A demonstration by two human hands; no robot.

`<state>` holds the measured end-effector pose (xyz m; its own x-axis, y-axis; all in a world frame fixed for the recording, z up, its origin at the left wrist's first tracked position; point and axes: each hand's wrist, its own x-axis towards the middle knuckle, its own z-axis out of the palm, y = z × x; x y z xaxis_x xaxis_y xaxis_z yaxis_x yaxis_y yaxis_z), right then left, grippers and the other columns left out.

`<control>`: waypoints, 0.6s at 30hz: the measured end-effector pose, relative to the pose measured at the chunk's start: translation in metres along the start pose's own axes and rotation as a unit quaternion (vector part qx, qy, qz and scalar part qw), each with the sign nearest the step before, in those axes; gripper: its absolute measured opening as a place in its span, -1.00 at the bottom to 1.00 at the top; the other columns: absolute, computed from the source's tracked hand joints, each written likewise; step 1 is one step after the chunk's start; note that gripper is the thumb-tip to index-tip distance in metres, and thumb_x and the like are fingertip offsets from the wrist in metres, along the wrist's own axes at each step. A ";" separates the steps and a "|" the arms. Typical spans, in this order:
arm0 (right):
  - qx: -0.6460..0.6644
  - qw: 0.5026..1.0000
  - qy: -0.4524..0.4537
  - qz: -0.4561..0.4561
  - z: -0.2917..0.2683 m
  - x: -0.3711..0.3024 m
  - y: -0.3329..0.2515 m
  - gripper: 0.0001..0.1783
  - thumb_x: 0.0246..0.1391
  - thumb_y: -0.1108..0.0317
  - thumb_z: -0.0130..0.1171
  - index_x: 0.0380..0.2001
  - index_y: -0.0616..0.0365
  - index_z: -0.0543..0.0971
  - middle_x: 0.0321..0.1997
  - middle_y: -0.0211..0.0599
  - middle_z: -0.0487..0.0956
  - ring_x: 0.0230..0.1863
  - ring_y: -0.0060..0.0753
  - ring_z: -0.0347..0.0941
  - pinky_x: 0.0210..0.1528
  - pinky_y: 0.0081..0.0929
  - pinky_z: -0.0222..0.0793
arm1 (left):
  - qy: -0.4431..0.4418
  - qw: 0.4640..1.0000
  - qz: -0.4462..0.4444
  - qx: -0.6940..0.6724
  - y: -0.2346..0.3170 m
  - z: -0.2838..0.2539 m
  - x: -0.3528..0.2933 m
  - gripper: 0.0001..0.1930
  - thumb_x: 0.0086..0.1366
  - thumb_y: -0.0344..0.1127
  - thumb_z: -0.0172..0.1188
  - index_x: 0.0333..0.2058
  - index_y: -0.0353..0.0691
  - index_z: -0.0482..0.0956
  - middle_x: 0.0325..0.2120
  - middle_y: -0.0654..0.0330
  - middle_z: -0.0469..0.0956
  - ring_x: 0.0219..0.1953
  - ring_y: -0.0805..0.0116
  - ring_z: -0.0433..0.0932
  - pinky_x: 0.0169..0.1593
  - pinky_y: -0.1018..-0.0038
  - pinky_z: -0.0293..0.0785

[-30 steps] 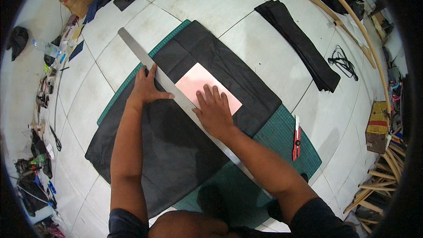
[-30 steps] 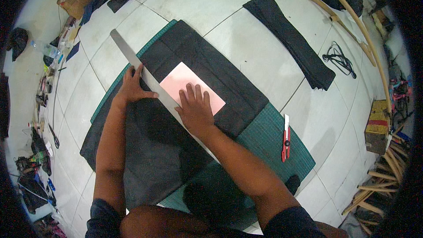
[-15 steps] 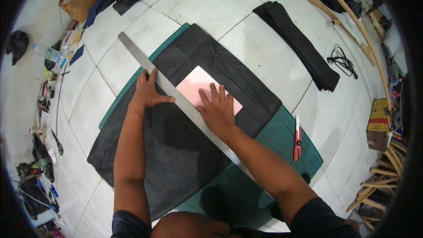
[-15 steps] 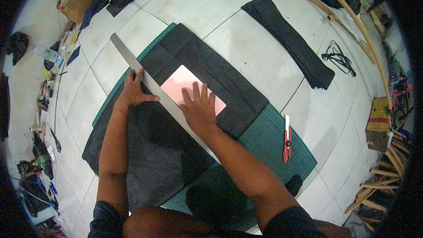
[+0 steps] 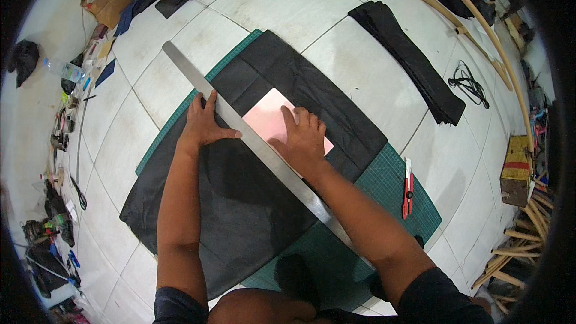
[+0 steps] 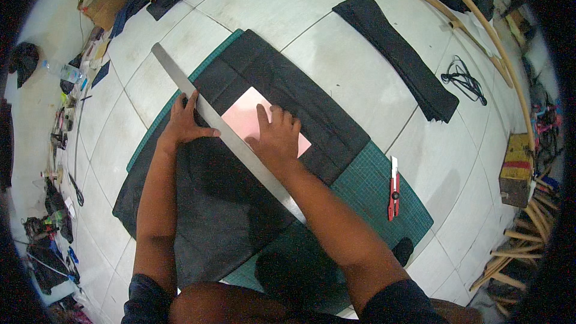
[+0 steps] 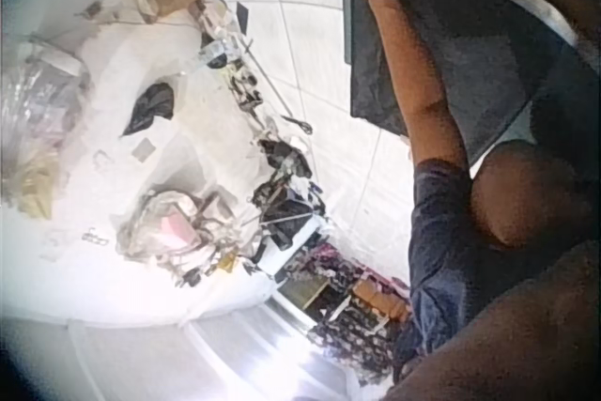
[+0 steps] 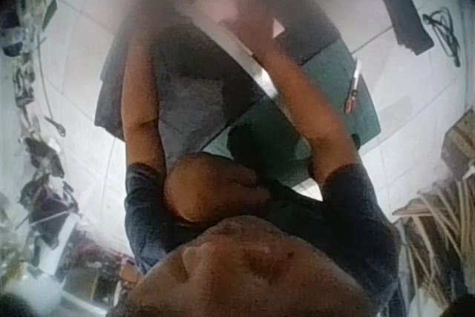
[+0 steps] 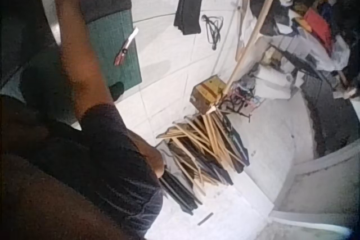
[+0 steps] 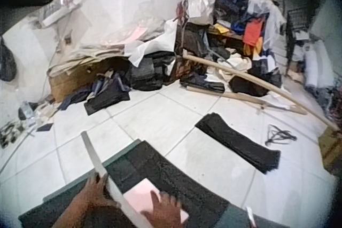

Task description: The person aligns a ruler on black fabric over a cutting mat and cuts it into a rectangular piece using a utility knife.

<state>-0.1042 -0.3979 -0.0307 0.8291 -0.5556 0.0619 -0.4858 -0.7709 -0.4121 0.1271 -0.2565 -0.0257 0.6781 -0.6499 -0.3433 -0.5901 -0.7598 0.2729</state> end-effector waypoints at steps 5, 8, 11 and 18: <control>0.066 0.997 0.031 0.028 -0.008 0.007 0.005 -0.22 -0.02 0.23 0.41 0.28 0.11 0.37 0.17 -0.05 0.38 0.19 0.02 0.30 0.17 0.01 0.19 | 0.003 1.000 0.003 0.004 0.000 0.000 0.000 0.58 -0.61 0.38 0.63 0.46 -0.14 0.05 0.43 -0.33 -0.09 0.47 -0.35 -0.08 0.46 -0.08 0.03; 0.084 0.995 0.038 0.041 -0.009 0.009 0.009 -0.26 -0.01 0.27 0.40 0.26 0.09 0.39 0.16 -0.02 0.38 0.19 0.04 0.30 0.17 -0.01 0.18 | 0.002 1.000 0.003 0.006 -0.002 0.000 0.000 0.58 -0.61 0.38 0.62 0.46 -0.14 0.05 0.43 -0.34 -0.10 0.47 -0.36 -0.09 0.46 -0.08 0.02; 0.080 0.996 0.026 0.033 -0.005 0.012 0.017 -0.29 0.00 0.26 0.40 0.24 0.08 0.41 0.14 -0.03 0.41 0.18 0.03 0.32 0.19 -0.03 0.16 | -0.003 1.000 -0.001 0.006 0.000 0.001 0.001 0.57 -0.60 0.37 0.62 0.46 -0.13 0.05 0.43 -0.35 -0.11 0.47 -0.36 -0.11 0.46 -0.07 0.01; 0.038 0.999 0.000 0.013 -0.009 0.012 0.018 -0.30 0.00 0.18 0.41 0.22 0.05 0.44 0.11 -0.13 0.49 0.15 -0.05 0.37 0.16 -0.09 0.15 | -0.002 1.000 -0.001 0.011 -0.004 0.001 0.003 0.58 -0.61 0.34 0.64 0.46 -0.09 0.05 0.43 -0.35 -0.11 0.47 -0.36 -0.11 0.47 -0.06 -0.01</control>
<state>-0.1059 -0.4210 -0.0290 0.8167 -0.5749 0.0497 -0.4844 -0.7299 -0.4822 0.1316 -0.2555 -0.0288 0.6777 -0.6479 -0.3478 -0.5983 -0.7608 0.2514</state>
